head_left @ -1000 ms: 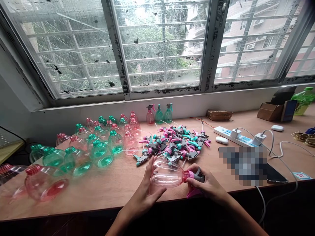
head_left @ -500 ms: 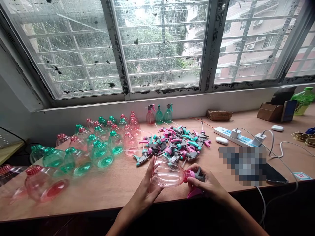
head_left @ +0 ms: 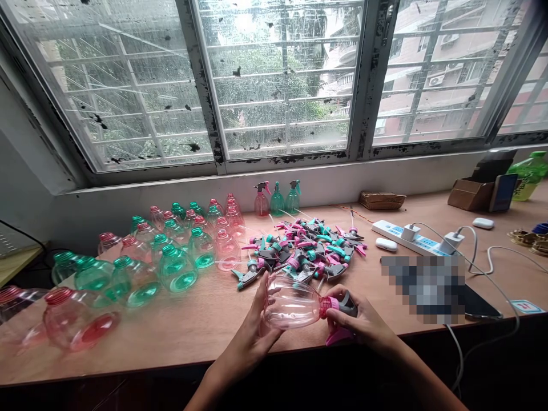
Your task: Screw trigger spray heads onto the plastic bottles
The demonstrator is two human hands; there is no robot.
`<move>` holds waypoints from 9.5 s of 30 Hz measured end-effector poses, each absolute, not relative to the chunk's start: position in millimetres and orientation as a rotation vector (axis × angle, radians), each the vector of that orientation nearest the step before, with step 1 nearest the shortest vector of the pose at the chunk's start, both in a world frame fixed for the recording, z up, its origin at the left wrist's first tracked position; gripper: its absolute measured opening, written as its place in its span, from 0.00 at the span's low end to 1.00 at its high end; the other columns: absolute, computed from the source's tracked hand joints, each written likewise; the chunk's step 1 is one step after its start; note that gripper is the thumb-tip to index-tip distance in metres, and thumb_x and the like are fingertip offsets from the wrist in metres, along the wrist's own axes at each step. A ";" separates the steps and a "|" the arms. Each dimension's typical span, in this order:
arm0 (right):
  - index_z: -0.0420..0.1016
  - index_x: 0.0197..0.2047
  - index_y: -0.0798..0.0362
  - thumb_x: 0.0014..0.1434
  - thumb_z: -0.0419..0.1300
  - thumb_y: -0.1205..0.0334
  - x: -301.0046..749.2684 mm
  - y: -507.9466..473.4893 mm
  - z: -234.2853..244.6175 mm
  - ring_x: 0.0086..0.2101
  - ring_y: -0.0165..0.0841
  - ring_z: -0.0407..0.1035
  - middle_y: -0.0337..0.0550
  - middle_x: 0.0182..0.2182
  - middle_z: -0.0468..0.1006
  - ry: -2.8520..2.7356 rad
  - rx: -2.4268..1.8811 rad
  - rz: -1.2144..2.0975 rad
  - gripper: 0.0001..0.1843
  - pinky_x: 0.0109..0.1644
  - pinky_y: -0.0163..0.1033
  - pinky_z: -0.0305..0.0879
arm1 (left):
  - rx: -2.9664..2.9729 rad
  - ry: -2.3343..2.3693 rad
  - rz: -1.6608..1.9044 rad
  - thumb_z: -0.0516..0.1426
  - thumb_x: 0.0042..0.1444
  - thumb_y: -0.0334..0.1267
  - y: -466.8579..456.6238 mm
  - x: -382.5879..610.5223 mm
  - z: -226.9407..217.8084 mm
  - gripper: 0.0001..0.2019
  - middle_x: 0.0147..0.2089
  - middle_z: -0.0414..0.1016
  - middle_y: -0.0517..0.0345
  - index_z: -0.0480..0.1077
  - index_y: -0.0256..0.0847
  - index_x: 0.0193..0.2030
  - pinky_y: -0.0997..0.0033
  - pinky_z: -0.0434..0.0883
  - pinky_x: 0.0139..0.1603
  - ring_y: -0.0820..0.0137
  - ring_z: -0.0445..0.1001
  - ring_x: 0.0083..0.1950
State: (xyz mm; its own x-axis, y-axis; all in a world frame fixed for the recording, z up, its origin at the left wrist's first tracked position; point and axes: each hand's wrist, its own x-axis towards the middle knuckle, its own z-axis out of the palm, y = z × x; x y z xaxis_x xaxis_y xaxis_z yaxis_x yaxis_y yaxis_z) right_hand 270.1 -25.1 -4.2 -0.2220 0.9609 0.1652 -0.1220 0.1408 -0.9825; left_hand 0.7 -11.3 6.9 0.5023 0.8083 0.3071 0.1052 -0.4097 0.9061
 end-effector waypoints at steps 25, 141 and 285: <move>0.73 0.41 0.52 0.58 0.72 0.54 272.3 -26.2 -4.8 0.25 0.30 0.75 0.35 0.25 0.82 -1.376 -0.847 1.338 0.16 0.31 0.32 0.70 | 1.895 0.740 0.909 0.64 0.62 0.39 -8.6 -1.9 7.5 0.51 0.81 0.28 0.57 0.27 0.62 0.75 0.45 0.48 0.76 0.52 0.37 0.79; 0.71 0.41 0.51 0.60 0.69 0.54 271.1 -28.8 0.6 0.27 0.36 0.79 0.37 0.26 0.83 -1.487 -0.906 1.273 0.14 0.33 0.38 0.75 | 1.825 0.807 0.919 0.62 0.64 0.44 -15.3 0.9 16.2 0.48 0.81 0.31 0.57 0.27 0.61 0.76 0.46 0.47 0.77 0.50 0.46 0.78; 0.73 0.43 0.51 0.60 0.69 0.55 271.5 -27.9 -3.0 0.29 0.34 0.76 0.36 0.28 0.82 -1.493 -0.921 1.210 0.14 0.35 0.35 0.72 | 1.860 0.796 0.936 0.62 0.64 0.43 -14.2 -0.4 11.5 0.48 0.81 0.31 0.59 0.29 0.65 0.75 0.45 0.50 0.76 0.50 0.44 0.78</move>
State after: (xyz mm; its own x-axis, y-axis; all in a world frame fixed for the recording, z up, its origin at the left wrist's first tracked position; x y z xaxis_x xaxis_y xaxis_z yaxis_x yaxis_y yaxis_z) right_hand 271.5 -27.9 -3.0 -0.2453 0.9447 0.2175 -0.0172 0.2201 -0.9753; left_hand -0.4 -14.2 11.5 0.5106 0.8122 0.2820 0.1478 -0.4060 0.9018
